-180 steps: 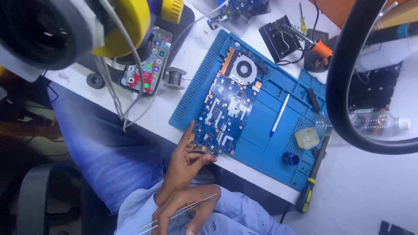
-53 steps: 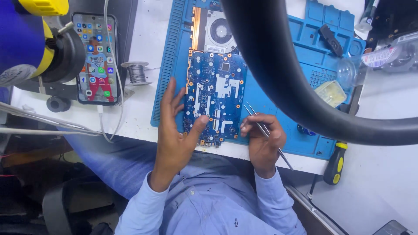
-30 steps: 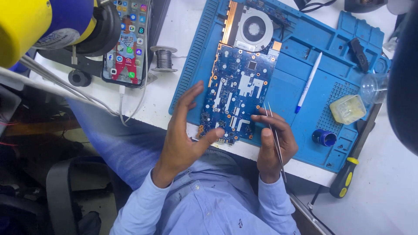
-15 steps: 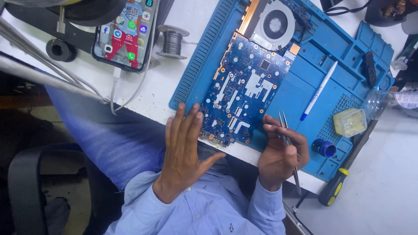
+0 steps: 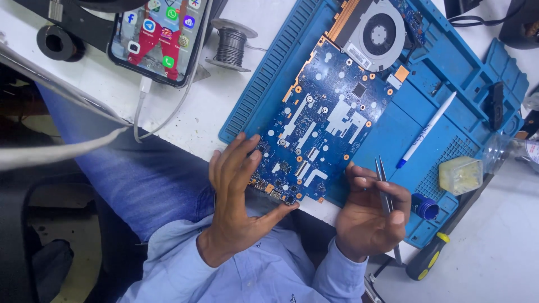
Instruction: Using a soldering iron and tweezers to repair a laptop motherboard.
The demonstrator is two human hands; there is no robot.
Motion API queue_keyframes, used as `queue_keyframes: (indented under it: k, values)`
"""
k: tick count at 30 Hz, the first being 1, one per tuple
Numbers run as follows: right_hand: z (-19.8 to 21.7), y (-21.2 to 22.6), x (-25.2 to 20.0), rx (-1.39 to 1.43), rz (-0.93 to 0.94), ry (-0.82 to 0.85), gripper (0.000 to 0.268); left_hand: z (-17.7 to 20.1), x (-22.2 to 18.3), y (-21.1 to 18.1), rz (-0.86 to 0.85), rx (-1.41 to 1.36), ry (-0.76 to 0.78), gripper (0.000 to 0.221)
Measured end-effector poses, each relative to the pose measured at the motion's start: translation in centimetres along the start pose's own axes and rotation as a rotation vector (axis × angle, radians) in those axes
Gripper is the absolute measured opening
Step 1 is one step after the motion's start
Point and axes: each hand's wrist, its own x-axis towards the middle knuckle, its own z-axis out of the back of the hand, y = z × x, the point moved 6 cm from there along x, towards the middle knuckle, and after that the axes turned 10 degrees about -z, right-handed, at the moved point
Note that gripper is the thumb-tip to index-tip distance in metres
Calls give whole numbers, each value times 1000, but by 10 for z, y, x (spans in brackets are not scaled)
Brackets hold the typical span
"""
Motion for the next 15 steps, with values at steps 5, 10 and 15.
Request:
queue_keyframes:
  k: [5, 10, 15]
  values:
    - [3, 0, -2, -6, -22, -13, 43, 2, 1, 2, -27, -41, -25, 107]
    - [5, -2, -3, 7, -36, -7, 43, 3, 2, 1, -30, -70, -23, 104]
    - [7, -2, -3, 20, -40, 1, 44, 2, 1, 2, -23, -89, -32, 101]
